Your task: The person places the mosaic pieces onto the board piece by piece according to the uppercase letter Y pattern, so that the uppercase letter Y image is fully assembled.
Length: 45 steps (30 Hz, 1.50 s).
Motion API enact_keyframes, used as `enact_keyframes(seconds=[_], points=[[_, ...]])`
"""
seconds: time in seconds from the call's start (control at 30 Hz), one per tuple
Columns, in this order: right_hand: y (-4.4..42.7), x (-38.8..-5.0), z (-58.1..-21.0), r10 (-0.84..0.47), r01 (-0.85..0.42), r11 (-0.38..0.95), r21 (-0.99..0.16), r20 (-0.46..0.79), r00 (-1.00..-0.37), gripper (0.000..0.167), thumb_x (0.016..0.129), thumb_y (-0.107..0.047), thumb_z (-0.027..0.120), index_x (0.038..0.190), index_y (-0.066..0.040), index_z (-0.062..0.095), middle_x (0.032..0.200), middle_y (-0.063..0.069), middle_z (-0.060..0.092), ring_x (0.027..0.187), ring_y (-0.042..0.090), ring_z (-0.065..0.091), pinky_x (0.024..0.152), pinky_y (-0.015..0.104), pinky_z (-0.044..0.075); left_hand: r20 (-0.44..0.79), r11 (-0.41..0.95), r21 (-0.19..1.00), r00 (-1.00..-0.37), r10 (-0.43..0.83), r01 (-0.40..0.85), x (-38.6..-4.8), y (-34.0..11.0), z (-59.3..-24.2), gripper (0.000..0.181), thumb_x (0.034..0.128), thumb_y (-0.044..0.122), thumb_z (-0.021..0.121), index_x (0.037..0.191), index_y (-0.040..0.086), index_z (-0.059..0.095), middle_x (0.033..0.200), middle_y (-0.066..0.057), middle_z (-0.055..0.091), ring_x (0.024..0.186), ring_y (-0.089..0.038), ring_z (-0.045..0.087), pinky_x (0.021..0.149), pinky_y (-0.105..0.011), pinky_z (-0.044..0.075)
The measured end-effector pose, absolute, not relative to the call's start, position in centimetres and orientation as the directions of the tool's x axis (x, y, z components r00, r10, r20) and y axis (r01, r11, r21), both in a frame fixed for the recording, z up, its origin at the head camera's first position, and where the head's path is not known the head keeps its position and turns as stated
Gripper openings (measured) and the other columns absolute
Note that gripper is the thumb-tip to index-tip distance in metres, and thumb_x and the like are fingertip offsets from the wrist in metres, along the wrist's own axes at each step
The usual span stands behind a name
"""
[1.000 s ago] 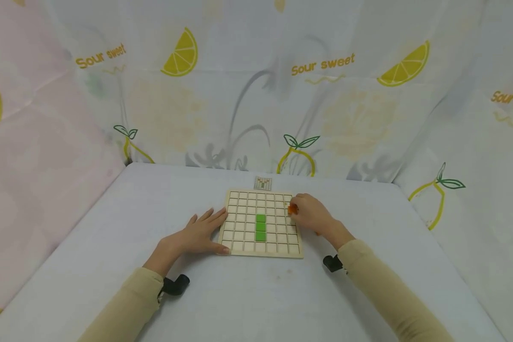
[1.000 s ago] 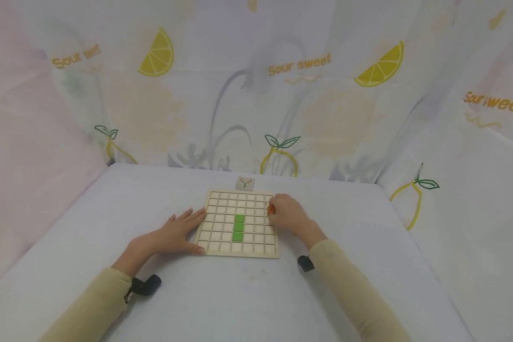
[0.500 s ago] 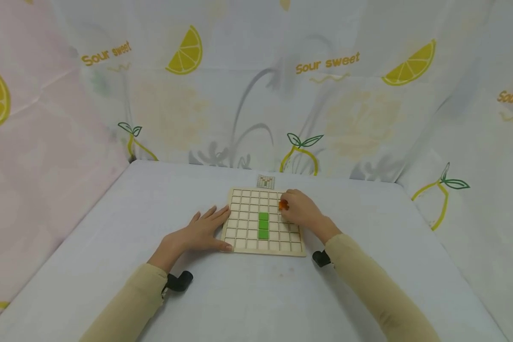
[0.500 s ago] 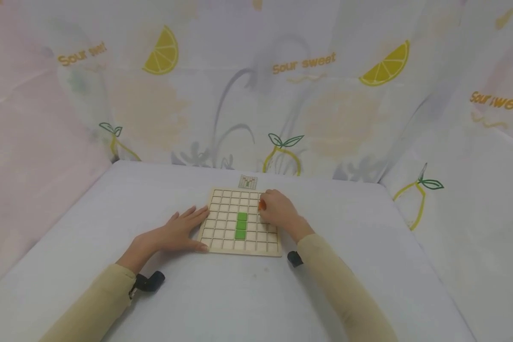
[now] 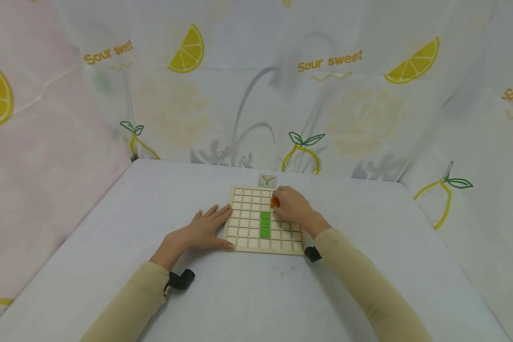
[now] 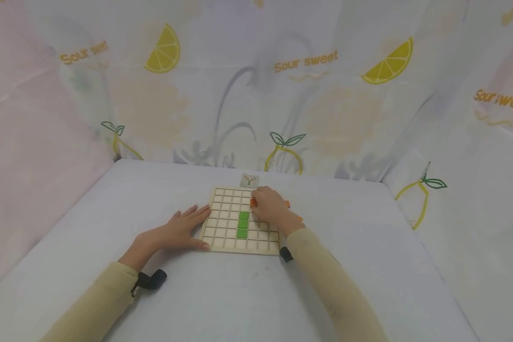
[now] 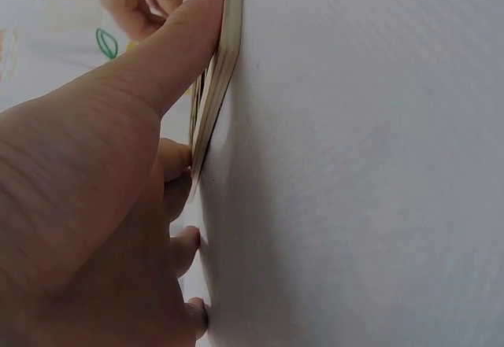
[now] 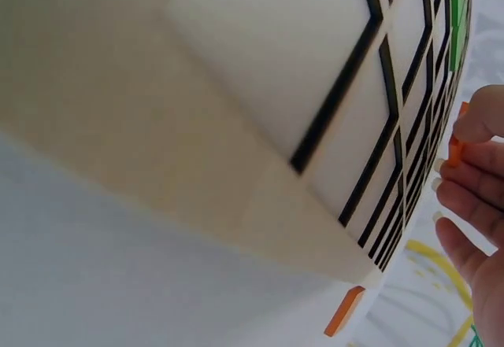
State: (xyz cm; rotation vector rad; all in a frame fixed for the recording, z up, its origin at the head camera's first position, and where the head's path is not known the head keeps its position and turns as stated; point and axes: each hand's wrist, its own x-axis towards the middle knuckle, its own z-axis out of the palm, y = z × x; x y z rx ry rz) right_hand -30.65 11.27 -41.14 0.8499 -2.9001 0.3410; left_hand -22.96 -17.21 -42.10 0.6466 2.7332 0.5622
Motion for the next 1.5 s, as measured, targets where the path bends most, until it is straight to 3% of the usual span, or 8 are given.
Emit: enact_keyframes(seconds=[0.53,0.73,1.0,1.5], points=[[9.3,-31.3,-41.2,-0.520,-0.534,0.828,-0.174,0.120,-0.846,0.018,0.091,-0.012,0.063,0.107,-0.006,0.069,0.100,0.006,0.066,0.092,0.022,0.057,0.078,0.035,0.050,-0.172,0.829,0.423,-0.866,0.469,0.365,-23.0,-17.2,-42.2,0.110,0.0792,0.062,0.074,0.160,0.013,0.018,0.169,-0.005,0.013,0.155,-0.041,0.007,0.119,-0.070,0.005],[8.3,-31.6,-41.3,-0.514,-0.525,0.826,-0.205,0.107,-0.851,0.014,0.091,-0.010,0.063,0.102,-0.006,0.069,0.096,0.005,0.065,0.087,0.021,0.055,0.075,0.033,0.049,-0.171,0.826,0.434,-0.868,0.467,0.359,-22.9,-17.3,-42.2,0.110,0.0791,0.061,0.074,0.160,0.013,0.018,0.169,-0.005,0.012,0.155,-0.041,0.006,0.119,-0.071,0.004],[7.3,-31.7,-41.0,-0.493,-0.498,0.842,-0.207,0.078,-0.866,0.016,0.092,-0.009,0.061,0.105,-0.005,0.069,0.103,0.007,0.066,0.094,0.022,0.058,0.080,0.035,0.051,-0.174,0.824,0.435,-0.864,0.473,0.363,-23.1,-17.3,-42.4,0.111,0.0787,0.065,0.072,0.161,0.015,0.016,0.169,-0.002,0.011,0.155,-0.040,0.005,0.119,-0.070,0.003],[5.4,-31.6,-40.6,-0.519,-0.533,0.825,-0.188,0.123,-0.846,0.010,0.093,-0.012,0.063,0.098,-0.007,0.069,0.091,0.005,0.064,0.079,0.019,0.057,0.072,0.033,0.051,-0.177,0.827,0.431,-0.865,0.469,0.360,-23.1,-17.3,-42.3,0.112,0.0783,0.065,0.073,0.161,0.014,0.016,0.169,-0.003,0.011,0.155,-0.041,0.007,0.118,-0.071,0.005]])
